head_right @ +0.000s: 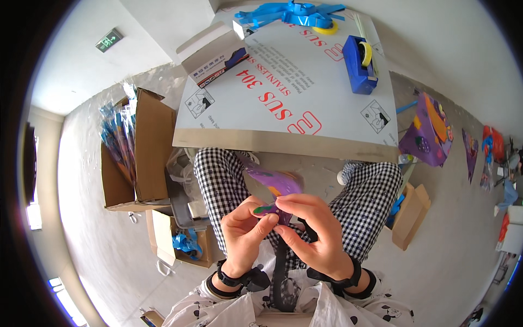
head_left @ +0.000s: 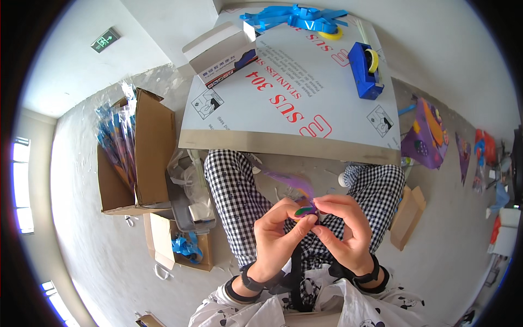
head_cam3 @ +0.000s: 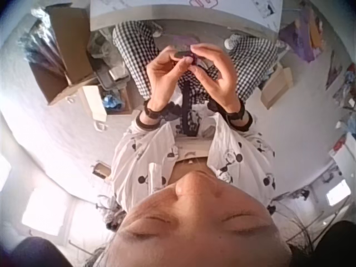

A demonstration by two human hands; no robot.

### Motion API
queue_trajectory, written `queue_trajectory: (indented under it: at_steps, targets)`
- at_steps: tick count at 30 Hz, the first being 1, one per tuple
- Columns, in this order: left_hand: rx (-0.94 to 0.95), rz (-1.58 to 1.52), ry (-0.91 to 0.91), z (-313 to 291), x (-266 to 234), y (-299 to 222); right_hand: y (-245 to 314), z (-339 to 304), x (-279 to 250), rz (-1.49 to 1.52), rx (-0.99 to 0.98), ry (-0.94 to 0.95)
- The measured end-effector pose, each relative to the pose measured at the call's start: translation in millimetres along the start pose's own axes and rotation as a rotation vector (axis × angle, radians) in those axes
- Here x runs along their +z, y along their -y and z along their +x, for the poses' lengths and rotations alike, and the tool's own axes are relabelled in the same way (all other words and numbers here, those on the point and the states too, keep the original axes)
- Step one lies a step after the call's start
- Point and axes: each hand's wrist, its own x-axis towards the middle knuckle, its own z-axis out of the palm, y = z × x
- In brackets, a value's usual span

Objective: Assembling, stringing, and packaging small decorative kites at an assembly station.

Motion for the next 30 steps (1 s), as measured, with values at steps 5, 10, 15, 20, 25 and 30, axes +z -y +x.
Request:
queue_trajectory:
  at_steps: [5,10,15,20,25,30]
  targets:
    - [-0.045,-0.058,-0.022,2.2,2.7,0.5,3.8,-1.1,5.3,-0.015,0.024,-0.047]
    - [-0.037,-0.061,-0.017,3.0,1.9,5.1,1.9,-1.0,3.1,-0.08,0.014,-0.049]
    - [0.041,0.018,-0.011,5.4,-1.0,7.9,0.0,-3.6,4.4,-0.008,0.072,-0.05]
    - [0.182,0.156,0.036,7.4,-3.1,8.2,-3.4,-6.1,-2.1,0.086,0.113,-0.034]
    - [0.23,0.297,0.057,9.1,-1.0,9.4,-4.9,-4.2,-1.5,0.29,0.299,-0.223]
    - [0.086,-0.044,0.056,15.8,-2.6,4.6,-7.4,1.6,-30.3,0.508,0.407,-0.541]
